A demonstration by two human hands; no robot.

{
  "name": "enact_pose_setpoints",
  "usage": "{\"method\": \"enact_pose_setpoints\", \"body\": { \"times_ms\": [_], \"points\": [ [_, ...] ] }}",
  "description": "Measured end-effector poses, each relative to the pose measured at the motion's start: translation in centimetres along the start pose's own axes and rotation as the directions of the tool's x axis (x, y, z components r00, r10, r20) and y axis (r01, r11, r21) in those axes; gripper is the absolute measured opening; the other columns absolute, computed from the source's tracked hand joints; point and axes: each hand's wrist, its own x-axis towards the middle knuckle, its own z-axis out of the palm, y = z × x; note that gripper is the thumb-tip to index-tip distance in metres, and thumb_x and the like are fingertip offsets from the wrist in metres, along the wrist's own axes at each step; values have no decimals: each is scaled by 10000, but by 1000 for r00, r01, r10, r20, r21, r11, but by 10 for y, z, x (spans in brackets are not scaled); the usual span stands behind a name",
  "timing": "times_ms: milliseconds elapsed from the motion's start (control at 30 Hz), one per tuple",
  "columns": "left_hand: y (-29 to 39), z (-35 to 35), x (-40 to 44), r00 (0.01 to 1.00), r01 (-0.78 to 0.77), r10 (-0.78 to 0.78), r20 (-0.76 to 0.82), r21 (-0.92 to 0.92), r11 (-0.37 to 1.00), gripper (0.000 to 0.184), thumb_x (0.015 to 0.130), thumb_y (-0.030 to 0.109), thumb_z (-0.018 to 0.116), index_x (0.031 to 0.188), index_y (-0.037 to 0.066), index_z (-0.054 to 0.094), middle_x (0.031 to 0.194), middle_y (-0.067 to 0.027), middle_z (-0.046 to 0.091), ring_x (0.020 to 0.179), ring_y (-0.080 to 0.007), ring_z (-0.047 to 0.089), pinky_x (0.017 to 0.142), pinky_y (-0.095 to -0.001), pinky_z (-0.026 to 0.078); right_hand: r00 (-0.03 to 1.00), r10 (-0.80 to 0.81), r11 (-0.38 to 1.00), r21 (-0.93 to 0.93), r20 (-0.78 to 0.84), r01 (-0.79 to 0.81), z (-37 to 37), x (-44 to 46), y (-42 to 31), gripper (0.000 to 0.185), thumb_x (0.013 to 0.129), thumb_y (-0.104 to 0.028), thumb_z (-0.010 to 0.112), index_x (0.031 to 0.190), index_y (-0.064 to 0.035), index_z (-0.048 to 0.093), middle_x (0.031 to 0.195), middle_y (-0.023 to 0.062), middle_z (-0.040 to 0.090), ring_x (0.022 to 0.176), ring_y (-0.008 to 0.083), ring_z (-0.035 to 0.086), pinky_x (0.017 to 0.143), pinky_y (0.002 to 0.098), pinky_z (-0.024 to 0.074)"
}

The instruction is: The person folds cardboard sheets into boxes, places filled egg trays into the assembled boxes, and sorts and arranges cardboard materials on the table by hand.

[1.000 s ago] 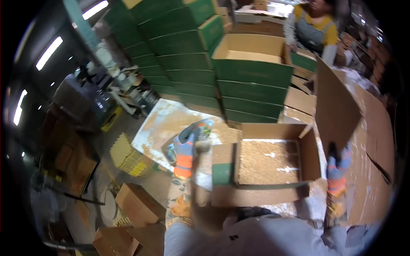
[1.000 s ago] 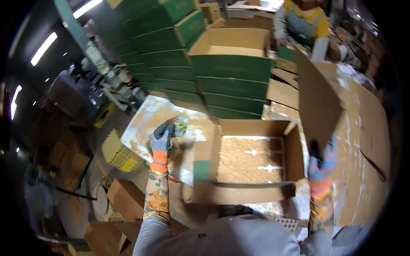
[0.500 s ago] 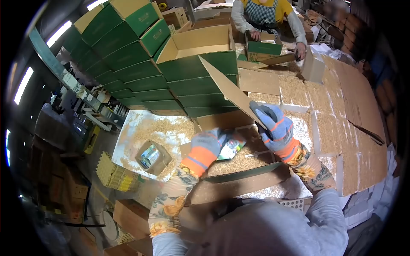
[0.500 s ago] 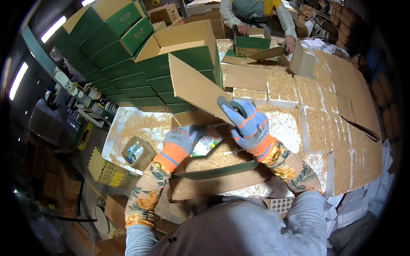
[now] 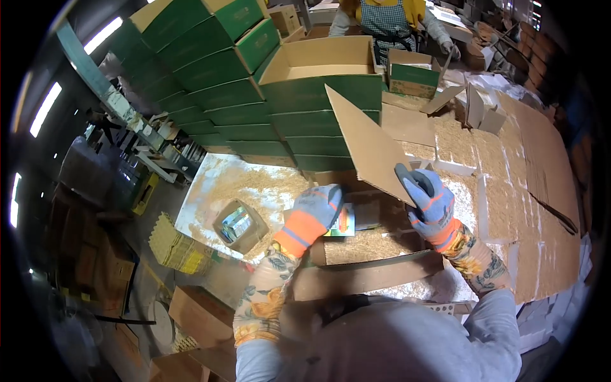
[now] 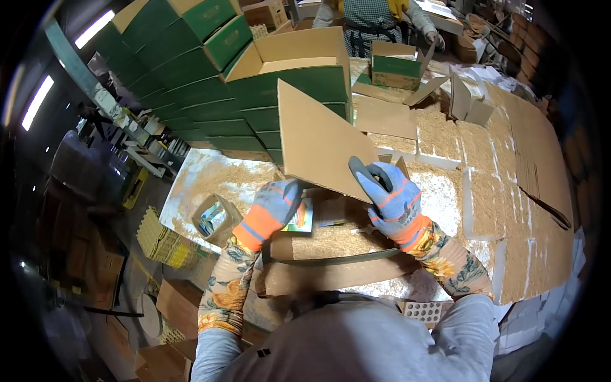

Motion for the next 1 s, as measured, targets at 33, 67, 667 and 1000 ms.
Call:
{"method": "enact_pose_setpoints", "body": {
  "times_ms": [33, 67, 667, 1000],
  "points": [
    [-15, 15, 0, 994, -88, 83, -76, -60, 994, 294, 832, 298, 528, 984, 74, 644, 890, -191, 652, 820, -377, 618, 719, -429, 489, 1000, -20, 999, 28, -14, 20, 2, 0, 1, 677, 575, -6, 633, 1237, -141, 580, 1058, 153, 561, 891, 336, 600, 731, 376, 522],
    [-10, 4, 0, 993, -87, 82, -80, -59, 994, 294, 832, 298, 528, 984, 74, 644, 890, -191, 652, 820, -377, 618, 719, -429, 489, 1000, -24, 999, 26, -15, 24, 1, 1, -1, 677, 575, -6, 633, 1237, -141, 580, 1058, 153, 561, 891, 336, 600, 731, 376, 522],
    [-228, 78, -109, 359, 927, -913, -193, -40, 373, 603, 824, 539, 519, 1294, 161, 509, 1353, -170, 457, 1257, -340, 405, 1058, -476, 270, 394, -231, 970, 240, 890, 28, 13, -15, -1, 374, 867, -337, 527, 1195, -174, 601, 1098, 146, 587, 982, 332, 585, 847, 390, 470],
    [-41, 112, -69, 862, 399, -49, 505, -734, -550, 598, 882, 426, 593, 1368, 130, 409, 1354, -20, 456, 1233, -176, 436, 1017, -319, 360, 744, 270, 467, 593, 611, -656, 1, -140, 109, 578, 865, -71, 589, 1388, -11, 351, 1305, 133, 494, 1161, 209, 503, 964, 344, 426]
  ]
}}
